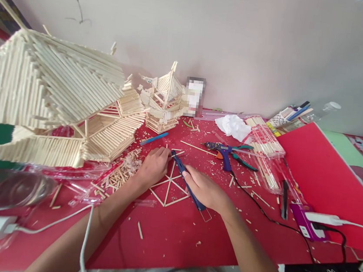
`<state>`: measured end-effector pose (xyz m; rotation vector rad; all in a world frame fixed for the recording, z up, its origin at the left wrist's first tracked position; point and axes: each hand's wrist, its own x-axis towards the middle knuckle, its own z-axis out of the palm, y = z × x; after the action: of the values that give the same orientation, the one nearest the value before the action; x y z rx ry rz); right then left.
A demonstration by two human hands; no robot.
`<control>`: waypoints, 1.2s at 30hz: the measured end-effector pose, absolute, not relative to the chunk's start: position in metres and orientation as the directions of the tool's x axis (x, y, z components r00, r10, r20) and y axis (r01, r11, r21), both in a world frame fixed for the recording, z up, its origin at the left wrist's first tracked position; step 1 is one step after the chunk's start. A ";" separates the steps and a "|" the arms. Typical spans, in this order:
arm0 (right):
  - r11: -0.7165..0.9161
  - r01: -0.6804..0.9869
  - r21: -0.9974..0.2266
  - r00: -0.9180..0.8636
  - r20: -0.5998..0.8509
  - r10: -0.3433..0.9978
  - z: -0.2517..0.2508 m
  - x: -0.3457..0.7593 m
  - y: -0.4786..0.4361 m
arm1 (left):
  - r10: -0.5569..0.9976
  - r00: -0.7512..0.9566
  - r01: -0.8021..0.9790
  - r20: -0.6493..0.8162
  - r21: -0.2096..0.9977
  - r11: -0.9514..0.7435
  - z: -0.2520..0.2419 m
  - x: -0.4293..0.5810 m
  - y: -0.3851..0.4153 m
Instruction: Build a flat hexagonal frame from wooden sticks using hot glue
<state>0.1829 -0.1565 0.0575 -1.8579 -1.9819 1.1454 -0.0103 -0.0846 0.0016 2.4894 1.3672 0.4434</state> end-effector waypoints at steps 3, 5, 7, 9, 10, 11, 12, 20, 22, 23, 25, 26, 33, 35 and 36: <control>-0.095 0.756 -0.648 -0.190 -0.355 0.915 0.056 0.182 -0.158 | 0.852 0.507 0.777 0.129 0.361 -0.516 0.002 -0.010 -0.085; -0.105 0.753 -0.649 -0.187 -0.365 0.912 0.056 0.181 -0.159 | 0.853 0.507 0.780 0.123 0.356 -0.515 0.002 -0.010 -0.085; -0.119 0.750 -0.650 -0.183 -0.377 0.908 0.057 0.180 -0.159 | 0.853 0.509 0.781 0.119 0.354 -0.515 0.002 -0.010 -0.084; -0.137 0.742 -0.656 -0.177 -0.389 0.904 0.056 0.178 -0.159 | 0.854 0.506 0.782 0.121 0.351 -0.514 0.002 -0.009 -0.085; -0.143 0.736 -0.662 -0.176 -0.391 0.903 0.055 0.178 -0.159 | 0.854 0.505 0.783 0.123 0.351 -0.513 0.002 -0.009 -0.085; -0.146 0.727 -0.671 -0.177 -0.389 0.904 0.055 0.178 -0.160 | 0.855 0.504 0.783 0.125 0.351 -0.513 0.003 -0.009 -0.085; -0.143 0.717 -0.682 -0.182 -0.382 0.906 0.054 0.177 -0.160 | 0.856 0.502 0.783 0.127 0.352 -0.512 0.003 -0.009 -0.085; -0.126 0.704 -0.698 -0.169 -0.338 0.926 0.055 0.174 -0.165 | 0.848 0.509 0.771 0.149 0.358 -0.526 0.002 -0.010 -0.085; -0.138 0.720 -0.680 -0.147 -0.344 0.927 0.057 0.171 -0.166 | 0.845 0.510 0.765 0.161 0.364 -0.532 0.001 -0.010 -0.084; -0.150 0.727 -0.670 -0.136 -0.354 0.925 0.058 0.169 -0.166 | 0.844 0.509 0.761 0.168 0.370 -0.533 0.001 -0.010 -0.084; -0.162 0.738 -0.655 -0.117 -0.360 0.926 0.060 0.166 -0.167 | 0.843 0.505 0.752 0.185 0.386 -0.535 0.000 -0.011 -0.084; -0.160 0.742 -0.651 -0.112 -0.356 0.928 0.060 0.165 -0.167 | 0.843 0.502 0.747 0.194 0.394 -0.536 0.000 -0.011 -0.083; -0.135 0.714 -0.688 -0.121 -0.310 0.943 0.059 0.164 -0.171 | 0.847 0.485 0.728 0.217 0.437 -0.529 0.005 -0.013 -0.084; -0.144 0.707 -0.693 -0.118 -0.315 0.942 0.060 0.165 -0.172 | 0.846 0.484 0.727 0.223 0.435 -0.531 0.008 -0.013 -0.084; -0.147 0.703 -0.695 -0.117 -0.317 0.941 0.060 0.165 -0.173 | 0.843 0.486 0.726 0.230 0.432 -0.536 0.009 -0.014 -0.084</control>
<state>0.1650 -0.1729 0.0602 -1.8577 -1.8246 1.1298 -0.0137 -0.0843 0.0089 2.4578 1.3326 0.6091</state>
